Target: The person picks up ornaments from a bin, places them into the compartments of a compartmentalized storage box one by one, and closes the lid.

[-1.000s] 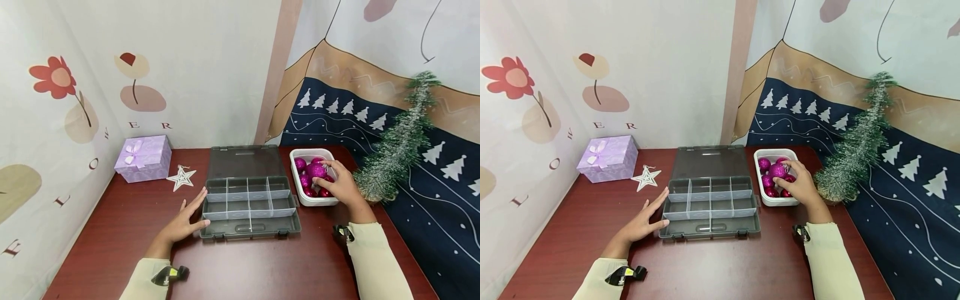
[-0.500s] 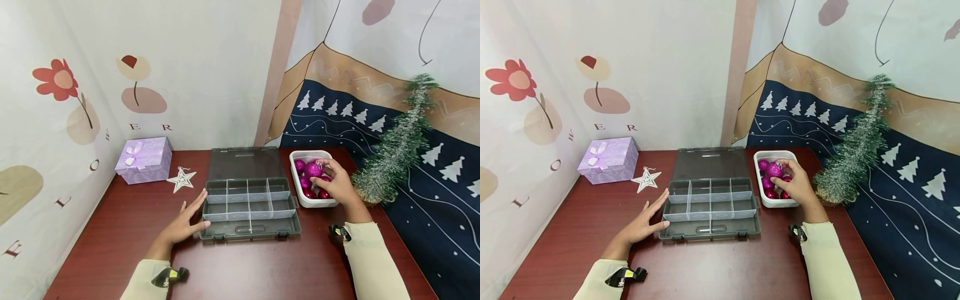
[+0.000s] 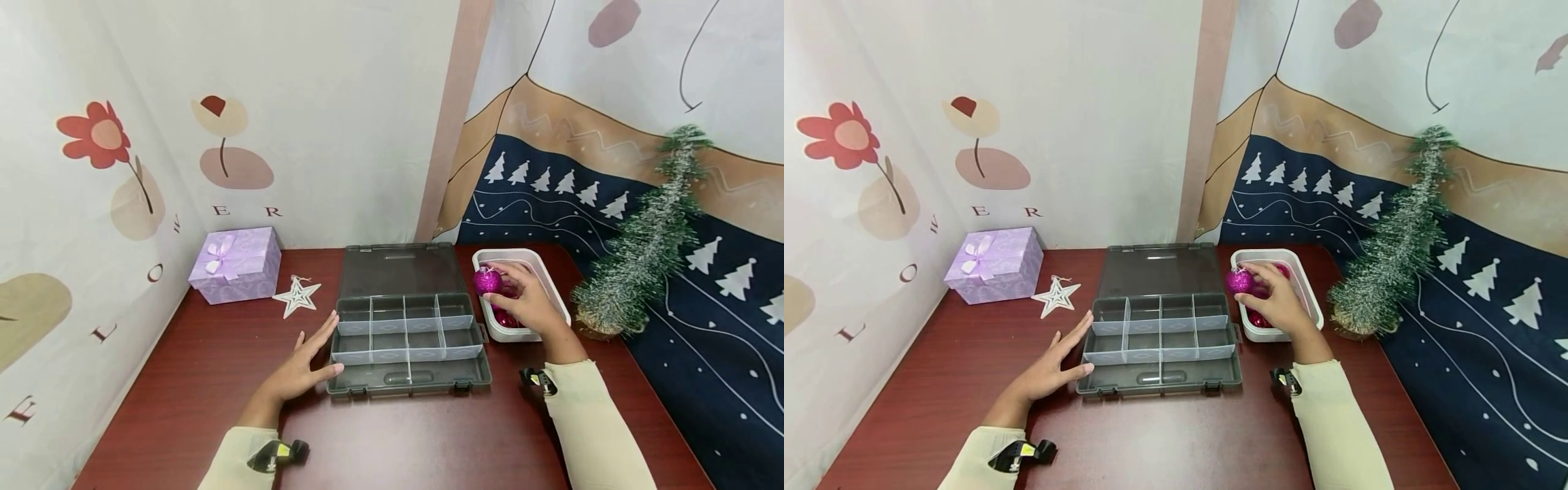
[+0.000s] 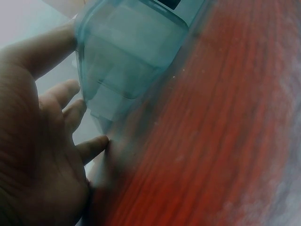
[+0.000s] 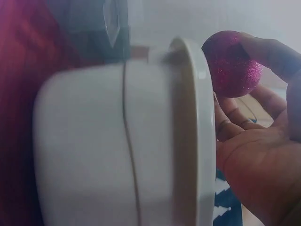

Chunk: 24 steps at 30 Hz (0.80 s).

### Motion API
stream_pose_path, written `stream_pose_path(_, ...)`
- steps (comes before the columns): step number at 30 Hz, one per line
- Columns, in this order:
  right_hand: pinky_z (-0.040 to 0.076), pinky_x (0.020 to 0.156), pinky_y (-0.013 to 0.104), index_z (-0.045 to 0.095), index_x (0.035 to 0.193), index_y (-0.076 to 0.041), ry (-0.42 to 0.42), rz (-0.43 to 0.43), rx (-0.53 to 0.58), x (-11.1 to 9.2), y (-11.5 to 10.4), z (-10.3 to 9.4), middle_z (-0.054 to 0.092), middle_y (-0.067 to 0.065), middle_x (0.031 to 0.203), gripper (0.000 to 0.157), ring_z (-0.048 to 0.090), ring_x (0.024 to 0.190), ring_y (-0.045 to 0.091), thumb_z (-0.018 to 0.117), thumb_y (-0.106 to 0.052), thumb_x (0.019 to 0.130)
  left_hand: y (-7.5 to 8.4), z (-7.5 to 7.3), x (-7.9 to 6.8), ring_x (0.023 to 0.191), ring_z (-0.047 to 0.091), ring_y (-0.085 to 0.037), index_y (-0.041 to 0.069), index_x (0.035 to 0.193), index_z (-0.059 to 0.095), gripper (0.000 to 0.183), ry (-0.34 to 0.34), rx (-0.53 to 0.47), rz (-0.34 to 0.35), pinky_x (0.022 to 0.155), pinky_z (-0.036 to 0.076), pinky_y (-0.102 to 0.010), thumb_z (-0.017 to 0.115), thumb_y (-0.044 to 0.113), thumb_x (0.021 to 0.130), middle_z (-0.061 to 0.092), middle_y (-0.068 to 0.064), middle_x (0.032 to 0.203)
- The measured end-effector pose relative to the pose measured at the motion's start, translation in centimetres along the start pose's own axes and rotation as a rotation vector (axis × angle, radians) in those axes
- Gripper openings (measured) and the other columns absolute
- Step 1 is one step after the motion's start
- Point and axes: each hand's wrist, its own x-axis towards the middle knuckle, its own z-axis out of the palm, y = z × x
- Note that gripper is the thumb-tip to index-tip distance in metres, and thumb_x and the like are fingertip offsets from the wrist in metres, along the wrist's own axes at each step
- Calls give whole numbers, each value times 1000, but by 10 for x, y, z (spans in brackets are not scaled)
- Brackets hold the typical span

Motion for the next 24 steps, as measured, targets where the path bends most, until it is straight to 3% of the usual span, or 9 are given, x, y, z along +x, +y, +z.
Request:
stream_pose_path(3,56,107,20,54,152,3,-19,37,-8,2,-5,6,61,28,145,62,65,129,45,81,-2,96,0,0,0,159,9,12,5,174,24,95,1,0,1,121,-9,-89,78,28,99,16,-17,184)
stream_pose_path(8,60,111,55,52,146,2,-53,86,28,7,-19,18,63,28,146,59,66,131,46,82,-5,96,-1,0,0,160,10,9,6,174,24,95,1,1,-2,122,-9,-89,78,29,99,16,-15,185)
stream_pose_path(10,59,108,62,54,145,0,-64,86,25,9,-23,23,64,28,145,57,66,130,47,83,-8,96,-1,0,0,160,10,8,6,174,24,96,-1,0,-5,122,-9,-89,78,29,99,16,-16,185)
stream_pose_path(12,62,105,61,56,145,-2,-76,79,27,12,-27,27,65,28,144,56,67,129,48,84,-9,96,-2,1,0,160,10,8,6,174,24,96,-4,1,-9,122,-9,-88,79,30,99,16,-16,185)
stream_pose_path(15,65,102,50,57,142,-1,-95,40,40,16,-32,33,66,28,142,54,67,126,48,84,-8,96,-2,1,0,161,10,5,6,174,24,96,-11,3,-13,122,-8,-88,79,31,99,15,-16,185)
stream_pose_path(19,65,100,35,59,141,0,-106,-3,53,22,-39,38,68,26,139,53,68,122,44,84,-5,95,-3,2,1,168,14,-10,7,174,24,96,-14,5,-14,123,-8,-88,79,31,99,15,-13,185)
stream_pose_path(21,64,102,35,60,141,-3,-110,-15,42,27,-43,40,68,22,138,53,69,124,40,85,-6,94,-3,1,2,170,17,-22,7,174,23,96,-12,2,-14,123,-9,-87,79,31,99,14,-13,185)
stream_pose_path(24,64,103,45,64,141,-6,-136,-47,16,35,-52,46,68,17,137,54,70,125,36,87,-9,93,-3,1,0,170,20,-36,7,174,24,97,-7,5,-20,123,-8,-88,79,32,99,15,-15,185)
